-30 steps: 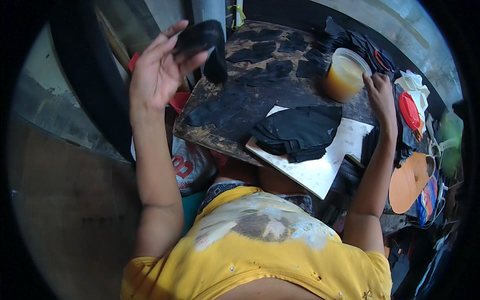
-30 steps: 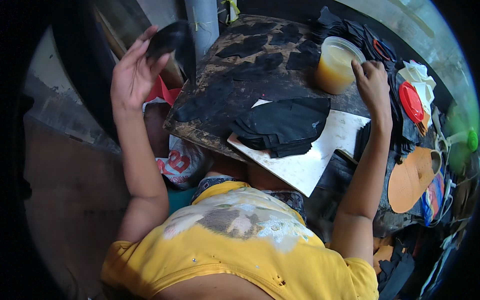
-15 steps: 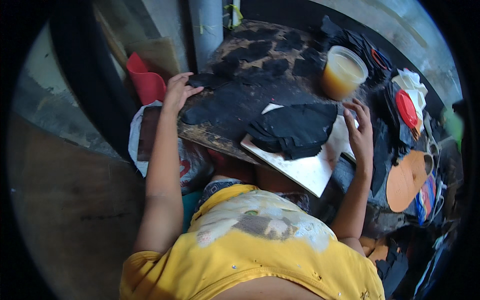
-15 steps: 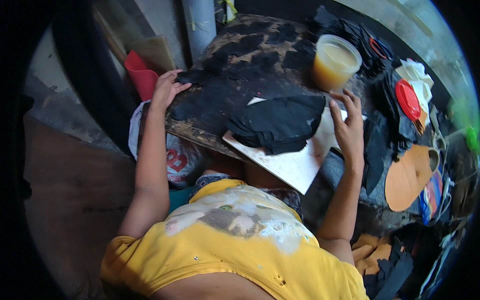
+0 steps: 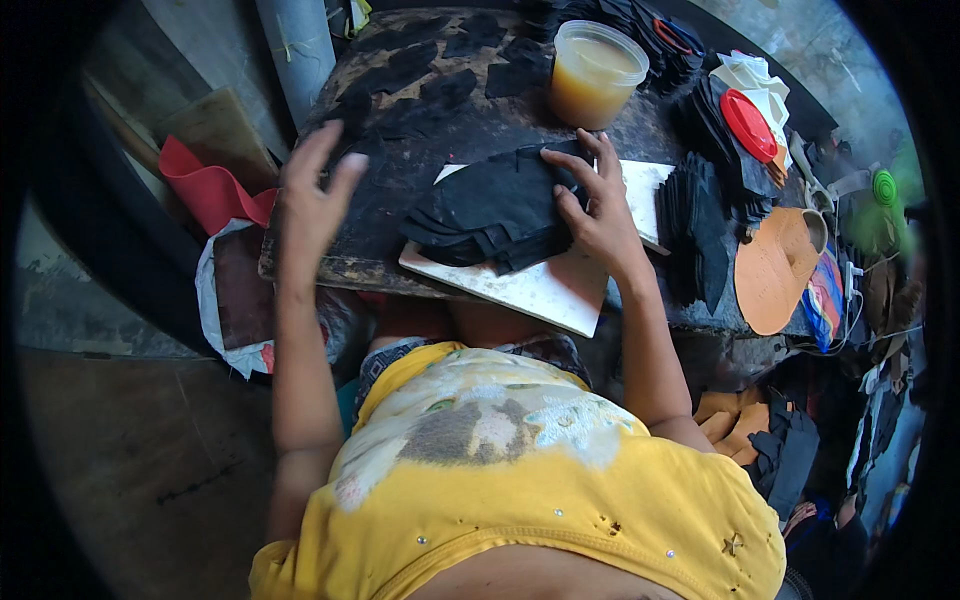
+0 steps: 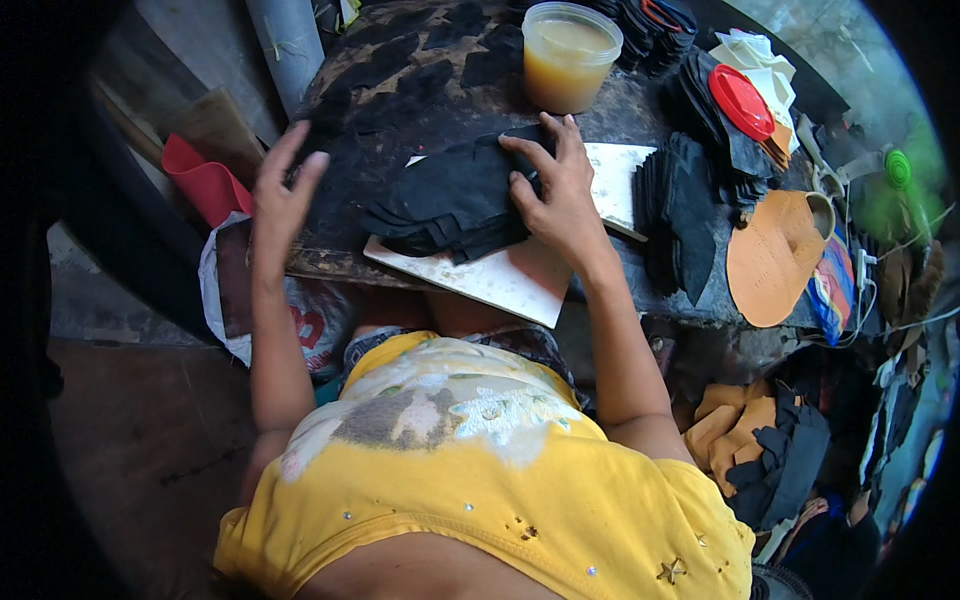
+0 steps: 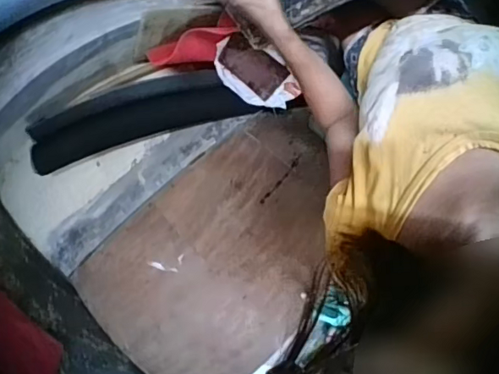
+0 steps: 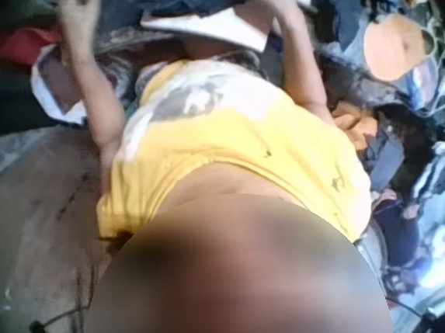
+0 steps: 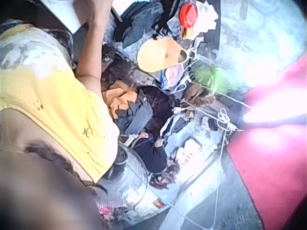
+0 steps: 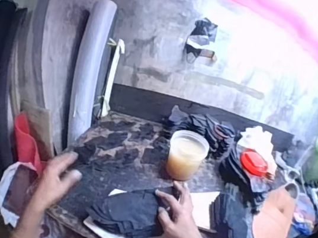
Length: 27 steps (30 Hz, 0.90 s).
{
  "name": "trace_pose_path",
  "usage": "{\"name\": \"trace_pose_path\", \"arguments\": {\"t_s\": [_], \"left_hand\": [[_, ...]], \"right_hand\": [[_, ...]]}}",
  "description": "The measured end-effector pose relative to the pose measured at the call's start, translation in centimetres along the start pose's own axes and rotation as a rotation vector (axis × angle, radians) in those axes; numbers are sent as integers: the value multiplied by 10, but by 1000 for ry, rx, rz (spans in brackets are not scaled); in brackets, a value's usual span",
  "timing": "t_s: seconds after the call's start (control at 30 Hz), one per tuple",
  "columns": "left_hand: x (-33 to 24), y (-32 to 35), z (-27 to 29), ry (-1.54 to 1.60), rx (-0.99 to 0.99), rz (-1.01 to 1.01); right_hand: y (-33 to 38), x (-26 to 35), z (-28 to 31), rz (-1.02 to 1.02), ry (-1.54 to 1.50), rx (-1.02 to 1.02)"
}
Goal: The person repeatedly applies a liquid from a plastic container onto black leather pieces using a brush, then rubs the liquid into the surface with their fingers. The person handles multiple leather pieces one at a time, placing them on a white board on the table.
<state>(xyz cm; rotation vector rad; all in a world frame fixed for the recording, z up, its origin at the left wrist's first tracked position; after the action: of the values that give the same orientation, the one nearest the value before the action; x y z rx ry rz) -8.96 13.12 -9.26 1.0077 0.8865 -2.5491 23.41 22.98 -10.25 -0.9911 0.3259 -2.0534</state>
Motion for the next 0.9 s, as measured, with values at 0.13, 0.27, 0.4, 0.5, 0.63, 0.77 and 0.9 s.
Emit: {"name": "trace_pose_path", "arguments": {"t_s": [0.13,0.27,0.4,0.5,0.63,0.77,0.9], "left_hand": [[-74,49,-49,113,358,-190],[-86,62,-66,176,241,-223],[-80,66,-69,222,122,-298],[-78,66,-72,198,101,-296],[-79,64,-73,223,100,-312],[-77,65,-74,231,86,-316],[-76,67,-73,256,64,-310]], "right_hand": [[4,-3,-2,-9,116,6],[10,-9,-1,-94,212,2],[14,-11,-7,-130,401,5],[16,-9,-11,-76,445,-82],[19,-9,-11,-21,473,-140],[21,-13,-11,-34,410,-155],[20,-15,-10,-56,374,-147]]}}
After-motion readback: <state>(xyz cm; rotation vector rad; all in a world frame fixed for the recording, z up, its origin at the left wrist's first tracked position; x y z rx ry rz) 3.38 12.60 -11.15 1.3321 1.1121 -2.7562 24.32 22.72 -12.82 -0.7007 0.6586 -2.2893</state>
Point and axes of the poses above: each hand's wrist, its own y-axis away from the middle knuckle, its own z-axis out of the back of the hand, x = y × z, the point moved 5 cm from there along -y, towards the middle knuckle, and after that the axes turned 14 degrees about z, right-handed, at the moved point
